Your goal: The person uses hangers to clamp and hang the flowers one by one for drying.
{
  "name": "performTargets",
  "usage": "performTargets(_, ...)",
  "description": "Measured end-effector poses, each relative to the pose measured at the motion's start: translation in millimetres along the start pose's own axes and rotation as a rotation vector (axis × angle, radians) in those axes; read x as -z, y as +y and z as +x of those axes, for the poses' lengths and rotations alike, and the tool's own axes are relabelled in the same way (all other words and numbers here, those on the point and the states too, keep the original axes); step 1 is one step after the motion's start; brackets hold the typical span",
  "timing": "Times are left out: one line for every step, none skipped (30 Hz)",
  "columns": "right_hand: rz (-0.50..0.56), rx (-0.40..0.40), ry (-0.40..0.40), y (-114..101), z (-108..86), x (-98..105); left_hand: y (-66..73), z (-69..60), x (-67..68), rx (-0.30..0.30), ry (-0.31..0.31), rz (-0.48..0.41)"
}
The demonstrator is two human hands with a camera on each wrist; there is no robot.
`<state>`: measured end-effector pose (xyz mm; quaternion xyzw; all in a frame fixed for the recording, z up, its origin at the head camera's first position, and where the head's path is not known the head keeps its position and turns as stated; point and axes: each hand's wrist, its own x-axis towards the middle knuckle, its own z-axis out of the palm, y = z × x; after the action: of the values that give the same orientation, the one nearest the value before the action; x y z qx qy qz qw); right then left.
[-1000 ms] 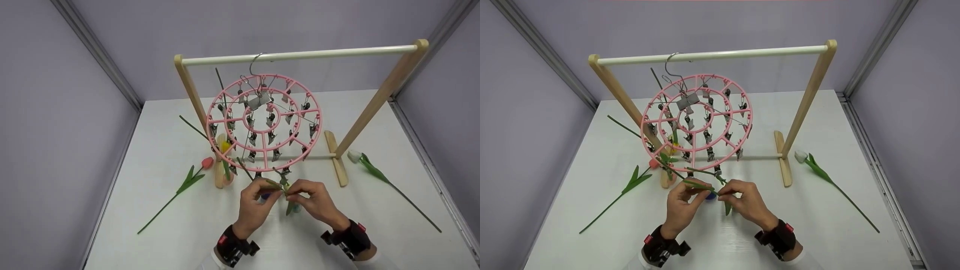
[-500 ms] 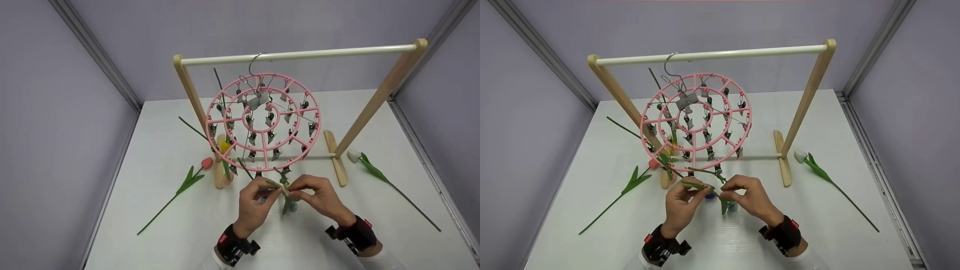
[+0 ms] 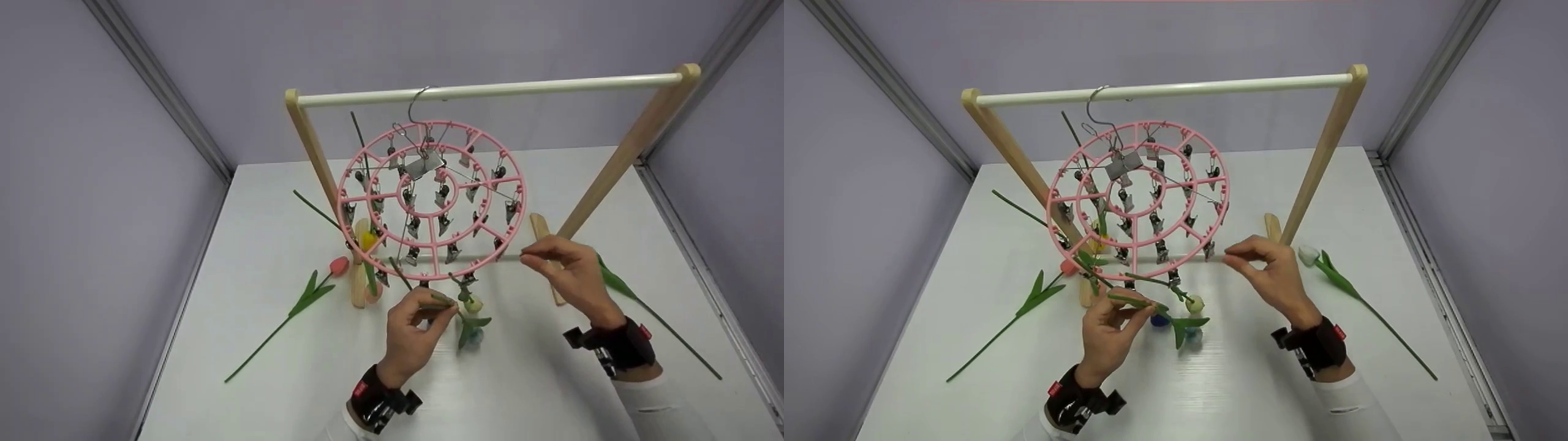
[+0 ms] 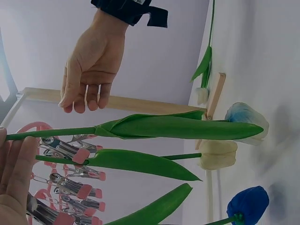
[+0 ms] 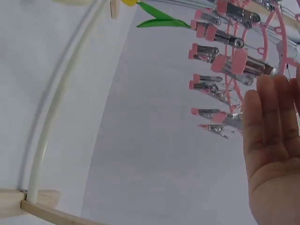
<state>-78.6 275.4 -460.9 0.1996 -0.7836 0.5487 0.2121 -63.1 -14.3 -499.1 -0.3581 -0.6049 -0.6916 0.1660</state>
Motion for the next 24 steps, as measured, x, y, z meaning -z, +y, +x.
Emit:
performTargets(-0.022, -0.017, 0.024, 1.5, 3.8, 2.8, 0.1, -0.4, 0.1, 0.003, -0.002, 0.000)
performTargets(-0.037, -0.026, 0.045, 3.1, 7.6, 5.1, 0.2, -0.8, 0.2, 0.009, -0.003, -0.001)
performTargets(-0.053, -0.035, 0.066, 5.1, 11.3, 7.0, 0.2, -1.4, 0.2, 0.016, -0.004, -0.004)
performTargets(-0.063, -0.041, 0.084, 7.2, 15.1, 8.4, 0.5, -1.6, 0.1, 0.024, -0.003, -0.006)
performTargets(-0.069, -0.047, 0.100, 9.7, 18.5, 9.6, 0.4, -2.0, 0.2, 0.030, -0.002, -0.007)
performTargets(-0.069, -0.055, 0.113, 12.3, 21.8, 10.3, 0.2, -2.1, 0.1, 0.030, -0.001, -0.005)
performTargets(-0.066, -0.060, 0.123, 15.0, 24.9, 10.6, 0.2, -2.2, 0.1, 0.032, 0.000, -0.005)
performTargets(-0.065, -0.069, 0.128, 18.1, 27.7, 10.9, 0.1, -2.4, 0.1, 0.032, 0.001, -0.006)
performTargets(-0.063, -0.081, 0.130, 21.1, 30.4, 11.0, 0.2, -2.4, 0.1, 0.029, 0.001, -0.007)
performTargets(-0.064, -0.088, 0.129, 23.9, 33.0, 11.1, 0.5, -2.0, -0.2, 0.025, 0.001, -0.007)
performTargets(-0.067, -0.097, 0.126, 26.9, 35.3, 11.5, 0.5, -1.6, -0.4, 0.020, 0.001, -0.005)
performTargets(-0.066, -0.103, 0.122, 29.7, 37.8, 11.5, 0.6, -1.0, -0.8, 0.015, 0.000, -0.005)
performTargets(-0.062, -0.108, 0.115, 32.3, 40.1, 11.6, 0.8, -0.6, -1.2, 0.012, -0.001, -0.007)
performTargets(-0.056, -0.113, 0.105, 34.8, 42.6, 11.7, 0.6, -0.5, -1.5, 0.008, -0.002, -0.007)
performTargets(-0.048, -0.114, 0.096, 36.9, 45.1, 11.6, 0.6, -0.1, -1.8, 0.006, -0.003, -0.008)
performTargets(-0.038, -0.113, 0.087, 39.0, 47.4, 11.5, 0.5, 0.1, -2.1, 0.005, -0.004, -0.010)
performTargets(-0.025, -0.112, 0.077, 40.8, 49.8, 11.4, 0.4, 0.2, -2.4, 0.002, -0.006, -0.011)
performTargets(-0.013, -0.110, 0.067, 42.1, 52.2, 11.0, 0.4, 0.1, -2.6, 0.000, -0.007, -0.013)
performTargets(-0.004, -0.107, 0.057, 43.3, 54.3, 10.7, 0.4, -0.1, -2.6, -0.002, -0.007, -0.015)
performTargets(0.006, -0.106, 0.048, 44.0, 56.3, 10.3, 0.4, -0.2, -2.6, -0.005, -0.008, -0.015)
performTargets(0.010, -0.103, 0.041, 44.2, 58.0, 9.9, 0.4, 0.0, -2.7, -0.006, -0.010, -0.017)
performTargets(0.012, -0.102, 0.034, 44.2, 59.5, 9.6, 0.3, 0.0, -2.7, -0.007, -0.011, -0.017)
performTargets(0.011, -0.104, 0.031, 43.8, 60.9, 9.4, 0.1, 0.1, -2.6, -0.008, -0.011, -0.016)
performTargets(0.013, -0.108, 0.029, 43.3, 62.1, 9.4, -0.3, 0.2, -2.6, -0.009, -0.011, -0.016)
